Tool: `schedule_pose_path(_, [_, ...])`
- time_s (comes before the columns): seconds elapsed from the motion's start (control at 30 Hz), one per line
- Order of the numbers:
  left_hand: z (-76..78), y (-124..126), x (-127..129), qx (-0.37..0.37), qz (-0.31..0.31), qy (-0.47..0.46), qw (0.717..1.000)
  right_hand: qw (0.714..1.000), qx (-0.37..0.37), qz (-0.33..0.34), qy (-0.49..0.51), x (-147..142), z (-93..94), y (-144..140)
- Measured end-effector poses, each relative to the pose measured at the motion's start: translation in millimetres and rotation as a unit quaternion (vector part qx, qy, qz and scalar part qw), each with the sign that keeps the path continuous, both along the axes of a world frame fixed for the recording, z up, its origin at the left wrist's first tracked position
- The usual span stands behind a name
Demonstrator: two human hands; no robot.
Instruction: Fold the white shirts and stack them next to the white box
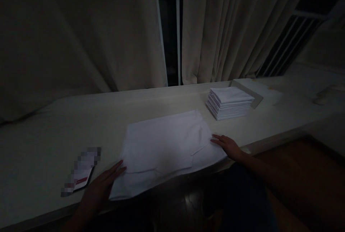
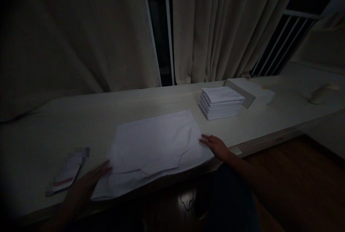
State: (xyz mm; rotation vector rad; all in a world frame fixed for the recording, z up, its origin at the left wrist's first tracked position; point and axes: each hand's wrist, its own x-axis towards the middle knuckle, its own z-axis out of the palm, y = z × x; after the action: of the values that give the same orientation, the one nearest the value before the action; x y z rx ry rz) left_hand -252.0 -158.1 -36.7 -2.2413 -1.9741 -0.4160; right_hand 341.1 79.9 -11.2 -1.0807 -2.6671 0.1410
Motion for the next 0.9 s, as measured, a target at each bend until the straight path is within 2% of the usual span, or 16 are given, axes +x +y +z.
schedule_pose_path(0.1, [-5.6, 4, -5, -0.014, -0.059, -0.036, 0.997, 1.000, -0.001, 0.012, 0.014, -4, 5.5, 0])
schedule_pose_path(0.2, [-11.2, 8, -10, 0.007, -0.056, -0.094, 0.994, 0.999, -0.010, 0.048, 0.023, -8, 10.3, 2])
schedule_pose_path(0.3, [-8.2, 12, -8, 0.009, -0.013, -0.143, 0.990, 0.998, -0.029, 0.051, 0.019, -13, 8.9, 8])
schedule_pose_path(0.43, [11.1, 16, 6, -0.019, 0.074, -0.221, 0.972, 0.995, -0.007, 0.075, 0.066, -14, -4.3, 16])
schedule_pose_path(0.5, [21.2, 17, 12, -0.024, 0.089, -0.253, 0.963, 0.990, 0.008, 0.093, 0.103, -13, -10.4, 18])
schedule_pose_path(0.6, [29.2, 18, 15, -0.032, 0.079, -0.268, 0.960, 0.986, 0.002, 0.098, 0.135, -12, -12.0, 18])
schedule_pose_path(0.73, [26.5, 17, 7, -0.069, 0.057, -0.258, 0.962, 0.982, -0.038, 0.097, 0.159, -13, -4.7, 14])
schedule_pose_path(0.9, [13.8, 10, 2, -0.059, 0.124, -0.257, 0.957, 0.975, -0.069, 0.122, 0.172, -11, -10.5, 10])
